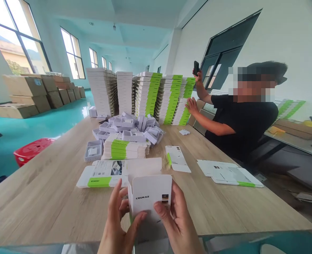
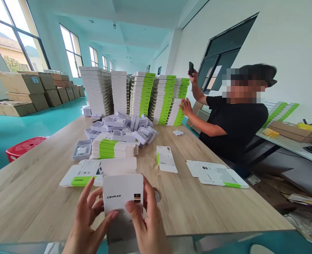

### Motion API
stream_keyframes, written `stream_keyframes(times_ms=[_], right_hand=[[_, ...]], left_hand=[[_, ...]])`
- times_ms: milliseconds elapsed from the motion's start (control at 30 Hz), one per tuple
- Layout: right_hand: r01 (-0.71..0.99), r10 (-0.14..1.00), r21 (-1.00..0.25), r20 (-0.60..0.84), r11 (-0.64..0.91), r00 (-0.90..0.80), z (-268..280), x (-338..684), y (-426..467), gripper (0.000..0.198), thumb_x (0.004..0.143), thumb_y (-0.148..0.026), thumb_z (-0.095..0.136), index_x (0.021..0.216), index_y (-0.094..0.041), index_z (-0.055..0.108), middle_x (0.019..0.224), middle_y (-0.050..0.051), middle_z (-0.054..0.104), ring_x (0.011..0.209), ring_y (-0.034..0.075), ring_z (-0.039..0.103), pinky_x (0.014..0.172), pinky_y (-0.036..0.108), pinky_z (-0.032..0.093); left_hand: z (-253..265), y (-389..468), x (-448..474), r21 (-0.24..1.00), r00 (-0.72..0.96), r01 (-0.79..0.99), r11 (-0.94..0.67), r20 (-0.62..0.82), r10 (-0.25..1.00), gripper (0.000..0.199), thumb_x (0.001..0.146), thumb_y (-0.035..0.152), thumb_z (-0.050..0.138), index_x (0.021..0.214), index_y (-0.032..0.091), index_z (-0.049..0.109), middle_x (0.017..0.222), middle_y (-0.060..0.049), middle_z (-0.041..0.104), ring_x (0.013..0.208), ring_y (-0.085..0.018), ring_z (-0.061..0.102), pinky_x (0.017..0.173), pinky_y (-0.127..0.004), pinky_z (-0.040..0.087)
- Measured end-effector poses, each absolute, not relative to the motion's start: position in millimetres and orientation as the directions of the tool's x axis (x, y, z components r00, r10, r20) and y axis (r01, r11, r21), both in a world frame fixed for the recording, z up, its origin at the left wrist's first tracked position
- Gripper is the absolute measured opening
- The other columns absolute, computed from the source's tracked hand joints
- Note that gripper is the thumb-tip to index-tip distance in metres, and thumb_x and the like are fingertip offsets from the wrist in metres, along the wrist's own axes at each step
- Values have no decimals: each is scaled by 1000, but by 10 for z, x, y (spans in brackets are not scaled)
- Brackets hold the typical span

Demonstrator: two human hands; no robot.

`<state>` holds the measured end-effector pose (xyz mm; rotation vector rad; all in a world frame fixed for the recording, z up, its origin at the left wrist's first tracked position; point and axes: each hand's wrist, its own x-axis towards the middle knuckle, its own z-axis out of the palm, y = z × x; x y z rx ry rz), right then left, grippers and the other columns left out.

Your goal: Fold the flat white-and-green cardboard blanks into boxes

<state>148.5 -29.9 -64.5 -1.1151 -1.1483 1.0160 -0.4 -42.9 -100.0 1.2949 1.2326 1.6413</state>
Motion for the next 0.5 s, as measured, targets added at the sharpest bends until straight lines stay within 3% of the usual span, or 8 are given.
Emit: stream_keyframes(times_ms=[67, 200, 300, 400, 500], right_hand=[[25, 960, -965, 263, 262, 97, -672, 1550, -270, 63, 91, -62, 67, 144, -30, 55, 129, 11, 73, 110, 25, 73, 87, 30, 61], [103, 918, -917, 392, 384, 63, -820, 1721, -172, 52, 84, -56, 78, 127, -28, 67, 109, 10, 76, 90, 24, 74, 79, 32, 63], [71, 891, -903, 429, 423, 149, -955, 1749, -111, 54, 76, -51, 87, 121, -28, 68, 110, 10, 76, 83, 22, 74, 74, 33, 64], [37, 853, -881, 467, 472, 230, -1061, 1677, -88, 55, 73, -52, 90, 117, -27, 69, 115, 12, 77, 83, 23, 75, 73, 34, 65], [41, 838, -872, 481, 488, 256, -1127, 1571, -66, 49, 76, -56, 86, 111, -26, 72, 118, 14, 77, 95, 28, 76, 76, 36, 65]], left_hand=[[-996, -421, -68, 933, -228, 129, -336, 358, 906, 70, 95, 53, 65, 156, 34, 35, 144, -13, 65, 114, -24, 74, 95, -33, 61], [-956, -364, -126, 889, -170, 184, -419, 449, 877, 51, 95, 55, 64, 140, 32, 56, 143, -9, 68, 116, -23, 75, 100, -34, 60], [-1031, -286, -140, 863, -244, 168, -477, 505, 828, 43, 92, 53, 71, 127, 30, 61, 131, -7, 74, 106, -21, 79, 94, -32, 64], [-1250, -165, -272, 888, -339, 100, -450, 455, 824, 48, 81, 47, 84, 119, 26, 63, 120, -6, 79, 93, -23, 82, 85, -31, 68], [-1520, 47, -490, 896, -213, 141, -422, 443, 871, 47, 70, 38, 94, 109, 26, 72, 94, 0, 85, 83, -24, 83, 78, -23, 68]])
